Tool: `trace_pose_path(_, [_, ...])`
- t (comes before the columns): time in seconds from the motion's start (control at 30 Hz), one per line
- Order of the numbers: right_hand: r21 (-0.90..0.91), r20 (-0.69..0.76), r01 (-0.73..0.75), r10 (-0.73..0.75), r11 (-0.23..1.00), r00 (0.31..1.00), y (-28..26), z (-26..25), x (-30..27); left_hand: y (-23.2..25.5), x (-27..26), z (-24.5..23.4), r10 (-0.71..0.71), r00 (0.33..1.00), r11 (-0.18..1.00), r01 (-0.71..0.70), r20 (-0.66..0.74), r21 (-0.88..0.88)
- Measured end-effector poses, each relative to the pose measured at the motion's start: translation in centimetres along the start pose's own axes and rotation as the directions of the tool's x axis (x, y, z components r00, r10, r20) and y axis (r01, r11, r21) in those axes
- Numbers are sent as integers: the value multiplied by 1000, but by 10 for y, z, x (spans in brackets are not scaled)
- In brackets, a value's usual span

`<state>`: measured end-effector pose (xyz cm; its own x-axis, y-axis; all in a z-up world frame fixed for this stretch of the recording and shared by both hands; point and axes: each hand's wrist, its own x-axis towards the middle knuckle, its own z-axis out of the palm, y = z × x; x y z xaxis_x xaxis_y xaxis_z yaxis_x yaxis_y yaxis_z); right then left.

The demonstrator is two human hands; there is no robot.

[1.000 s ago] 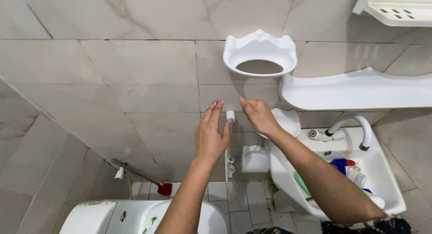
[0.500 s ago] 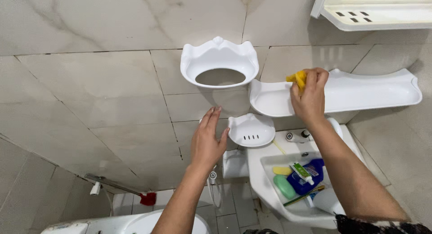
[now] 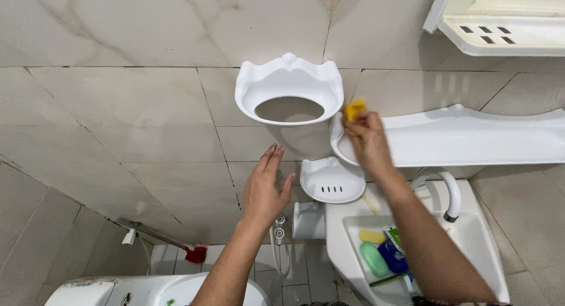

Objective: The person wipes several white plastic bathroom accessories mounted on the wall, including a long shelf, a round holder, and a small soap dish, using a yellow sponge. They then rinse a white plastic cup under the faucet and place it into the round holder. Finally, they wipe a blue cleaning bottle and a white deodorant stick before placing them on the shelf.

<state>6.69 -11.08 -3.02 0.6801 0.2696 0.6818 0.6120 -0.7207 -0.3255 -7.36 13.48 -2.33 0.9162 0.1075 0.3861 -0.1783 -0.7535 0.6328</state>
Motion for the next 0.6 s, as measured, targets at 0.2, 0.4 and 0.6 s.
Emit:
trace_pose_path(0.2, [-126, 127, -374, 389, 919, 912, 34, -37, -2, 8, 5, 11, 48, 997, 998, -50, -54, -36])
trace_pose_path(0.4, [178, 54, -106, 98, 978, 994, 1, 22, -6, 30, 18, 38, 136, 991, 990, -137, 14, 41])
trace_pose_path(0.6, [-60, 301, 168, -143, 984, 943, 62, -46, 2, 66, 38, 77, 183, 979, 975, -192, 85, 112])
